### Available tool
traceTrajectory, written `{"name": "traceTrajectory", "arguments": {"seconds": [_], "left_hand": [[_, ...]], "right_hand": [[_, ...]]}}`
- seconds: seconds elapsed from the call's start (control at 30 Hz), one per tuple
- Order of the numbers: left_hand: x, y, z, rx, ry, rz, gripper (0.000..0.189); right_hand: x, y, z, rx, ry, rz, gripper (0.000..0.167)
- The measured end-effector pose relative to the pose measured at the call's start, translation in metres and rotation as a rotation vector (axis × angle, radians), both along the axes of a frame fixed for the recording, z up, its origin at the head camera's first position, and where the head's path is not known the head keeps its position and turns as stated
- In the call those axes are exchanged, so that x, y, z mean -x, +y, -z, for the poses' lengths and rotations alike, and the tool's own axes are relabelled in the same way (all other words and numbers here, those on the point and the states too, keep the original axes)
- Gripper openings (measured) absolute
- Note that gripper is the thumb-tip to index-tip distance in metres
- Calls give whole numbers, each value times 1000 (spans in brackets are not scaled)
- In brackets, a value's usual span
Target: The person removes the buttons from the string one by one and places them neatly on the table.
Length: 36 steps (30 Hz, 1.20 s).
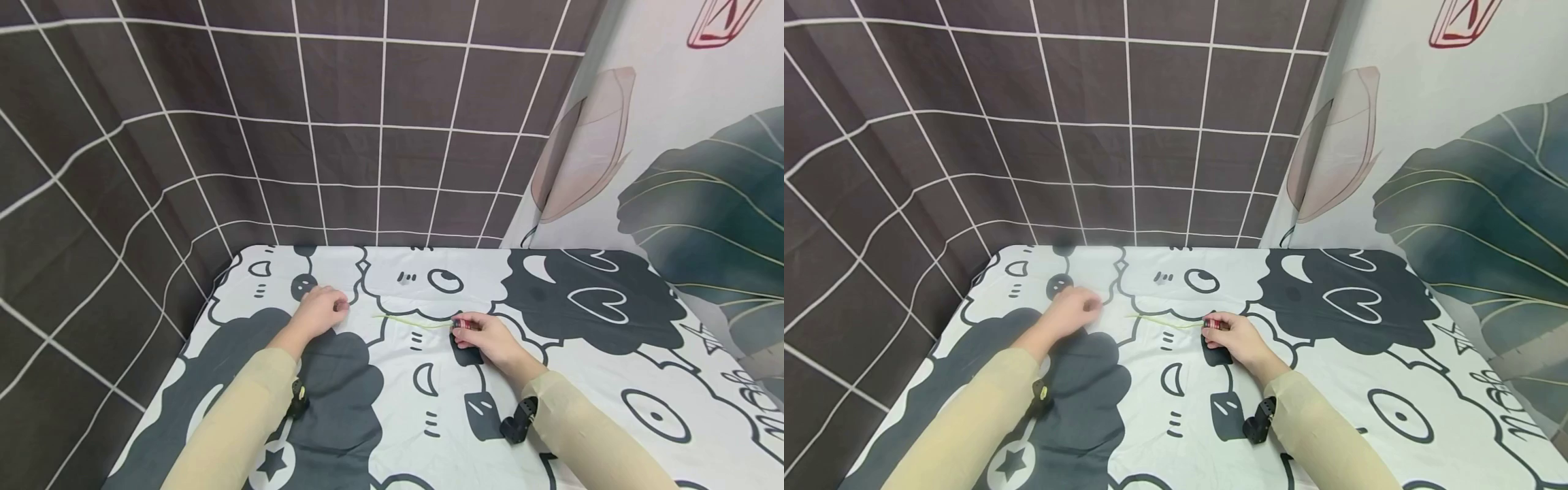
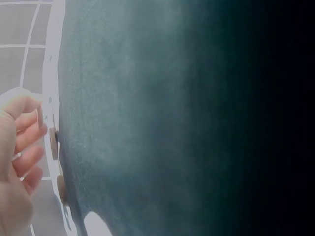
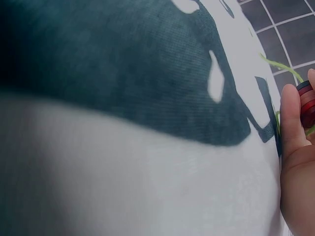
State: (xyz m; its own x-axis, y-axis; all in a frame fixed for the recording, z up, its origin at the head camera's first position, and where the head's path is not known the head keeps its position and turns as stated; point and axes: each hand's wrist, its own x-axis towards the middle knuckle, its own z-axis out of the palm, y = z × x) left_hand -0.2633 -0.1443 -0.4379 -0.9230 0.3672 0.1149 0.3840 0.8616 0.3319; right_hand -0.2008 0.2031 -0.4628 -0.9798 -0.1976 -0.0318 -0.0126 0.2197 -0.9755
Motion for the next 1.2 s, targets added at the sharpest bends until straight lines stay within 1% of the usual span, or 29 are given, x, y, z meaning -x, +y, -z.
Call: {"name": "traceTrajectory", "arguments": {"seconds": [0.13, 0.23, 0.27, 0.37, 0.47, 0.5, 0.57, 0.67, 0.77, 0.97, 1.2], "left_hand": [[-2, 1, -1, 31, 13, 12, 6], [-3, 1, -1, 32, 29, 36, 8], [-3, 1, -1, 36, 46, 45, 9], [-3, 1, -1, 41, 60, 58, 11], [-3, 1, -1, 64, 61, 61, 14], [-3, 2, -2, 74, 49, 60, 15], [-2, 2, -2, 110, 49, 66, 17], [-2, 4, -2, 159, 44, 75, 16], [-1, 4, 0, 184, 38, 81, 12], [0, 3, 3, 180, 24, 83, 9], [0, 3, 0, 168, 16, 82, 19]], "right_hand": [[0, 0, 0, -4, 0, -4, 39], [0, 0, 0, -1, -4, -2, 38], [0, 0, 0, 0, -4, -3, 38], [0, 0, 0, 4, -8, -2, 38], [0, 0, 0, 10, -4, -4, 38], [0, 1, 0, 12, -2, -3, 38], [0, 1, 1, 17, 1, -6, 38], [0, 0, 1, 22, -2, -9, 38], [0, 0, 1, 17, -11, -11, 39], [0, -1, 1, -3, -25, -6, 40], [0, -1, 0, -4, -29, -4, 41]]}}
